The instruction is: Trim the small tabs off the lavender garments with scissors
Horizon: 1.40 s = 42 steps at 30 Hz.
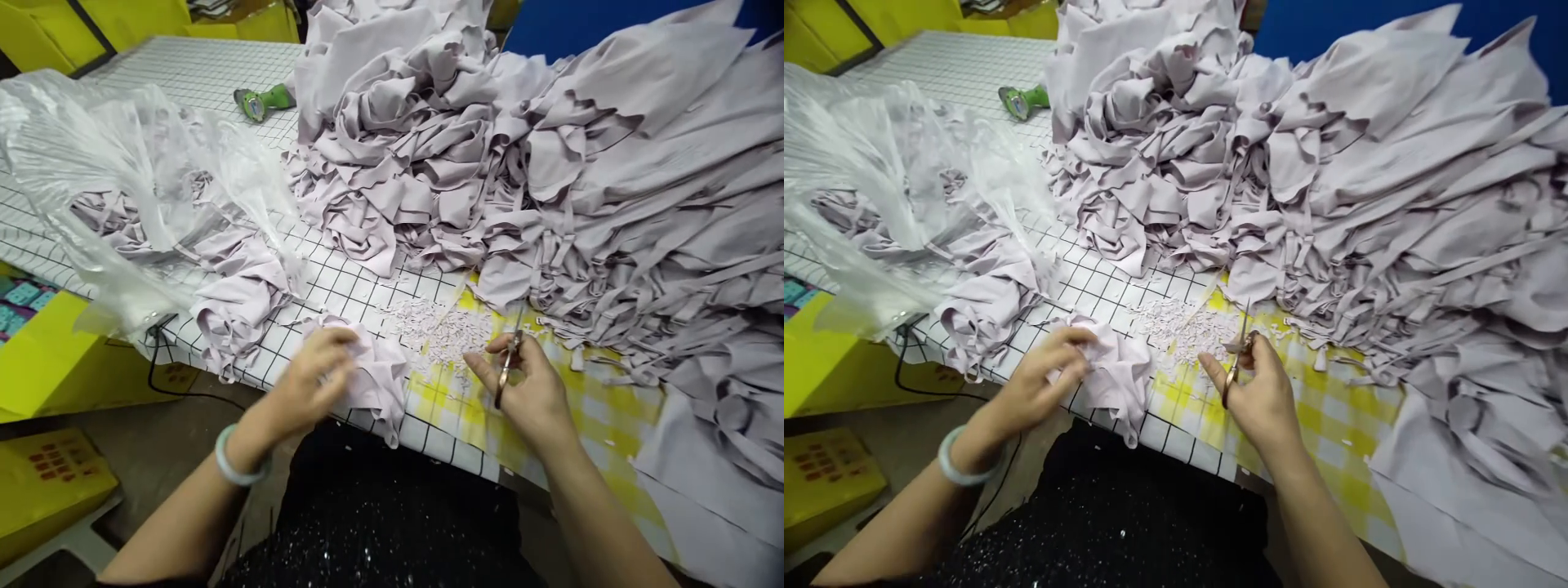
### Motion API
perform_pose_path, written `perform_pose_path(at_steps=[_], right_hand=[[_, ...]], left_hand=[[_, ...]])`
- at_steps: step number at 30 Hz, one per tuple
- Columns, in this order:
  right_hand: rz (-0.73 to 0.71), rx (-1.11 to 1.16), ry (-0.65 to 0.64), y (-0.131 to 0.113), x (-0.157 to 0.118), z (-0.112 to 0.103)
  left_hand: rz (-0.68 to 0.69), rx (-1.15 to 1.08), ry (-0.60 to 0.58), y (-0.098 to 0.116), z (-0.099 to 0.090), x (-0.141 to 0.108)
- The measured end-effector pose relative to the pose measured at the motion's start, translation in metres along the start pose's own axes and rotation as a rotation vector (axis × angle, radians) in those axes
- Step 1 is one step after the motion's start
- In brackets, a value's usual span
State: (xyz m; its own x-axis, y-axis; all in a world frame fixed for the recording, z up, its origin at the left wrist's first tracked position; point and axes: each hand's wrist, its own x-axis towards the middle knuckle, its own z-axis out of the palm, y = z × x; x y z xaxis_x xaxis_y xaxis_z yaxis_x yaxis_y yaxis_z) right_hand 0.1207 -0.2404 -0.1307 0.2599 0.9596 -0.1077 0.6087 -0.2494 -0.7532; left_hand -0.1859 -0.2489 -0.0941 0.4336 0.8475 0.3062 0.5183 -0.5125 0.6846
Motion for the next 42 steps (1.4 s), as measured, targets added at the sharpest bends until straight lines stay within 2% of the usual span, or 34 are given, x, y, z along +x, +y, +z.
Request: perform_pose_path(at_steps=[1, 2, 4, 6, 9, 11, 14, 16, 19, 24, 27, 29, 33, 35, 38, 42], right_hand=[[-0.007, 0.013, 0.006, -0.003, -0.003, 0.004], [-0.023, 0.045, -0.002, -0.008, -0.007, 0.009], [-0.075, 0.140, -0.093, -0.024, -0.018, 0.023], [-0.169, 0.209, -0.274, -0.044, -0.031, 0.043], [-0.271, 0.184, -0.470, -0.062, -0.041, 0.068], [-0.194, 0.241, -0.496, -0.062, -0.039, 0.074], [-0.023, 0.476, -0.448, -0.050, -0.034, 0.061], [-0.009, 0.581, -0.395, -0.043, -0.033, 0.048], [-0.028, 0.654, -0.357, -0.038, -0.038, 0.036], [-0.022, 0.674, -0.392, -0.039, -0.040, 0.044], [-0.048, 0.636, -0.432, -0.044, -0.039, 0.049], [-0.094, 0.605, -0.439, -0.053, -0.041, 0.052], [-0.264, 0.542, -0.465, -0.080, -0.047, 0.068], [-0.248, 0.553, -0.521, -0.091, -0.044, 0.078], [-0.112, 0.707, -0.572, -0.097, -0.030, 0.084], [-0.073, 0.897, -0.620, -0.098, -0.008, 0.079]], left_hand=[[-0.049, 0.075, 0.067, -0.010, -0.009, -0.004], [-0.067, 0.141, 0.083, -0.020, -0.015, -0.007], [-0.022, 0.232, -0.036, -0.035, -0.018, -0.009], [0.038, 0.302, -0.213, -0.046, -0.013, -0.008], [0.027, 0.397, -0.332, -0.059, -0.011, -0.002], [-0.004, 0.399, -0.358, -0.068, -0.022, 0.002], [-0.018, 0.384, -0.359, -0.073, -0.046, 0.001], [0.008, 0.379, -0.305, -0.068, -0.052, -0.001], [0.071, 0.336, -0.273, -0.051, -0.042, -0.006], [0.169, 0.295, -0.379, -0.036, -0.005, -0.010], [0.164, 0.199, -0.366, -0.032, 0.000, -0.007], [0.059, 0.021, -0.319, -0.022, -0.008, -0.001], [-0.300, -0.440, -0.251, 0.006, -0.035, 0.017], [-0.408, -0.576, -0.256, 0.012, -0.048, 0.025], [-0.478, -0.509, -0.363, 0.009, -0.062, 0.028], [-0.441, -0.421, -0.570, 0.003, -0.075, 0.026]])
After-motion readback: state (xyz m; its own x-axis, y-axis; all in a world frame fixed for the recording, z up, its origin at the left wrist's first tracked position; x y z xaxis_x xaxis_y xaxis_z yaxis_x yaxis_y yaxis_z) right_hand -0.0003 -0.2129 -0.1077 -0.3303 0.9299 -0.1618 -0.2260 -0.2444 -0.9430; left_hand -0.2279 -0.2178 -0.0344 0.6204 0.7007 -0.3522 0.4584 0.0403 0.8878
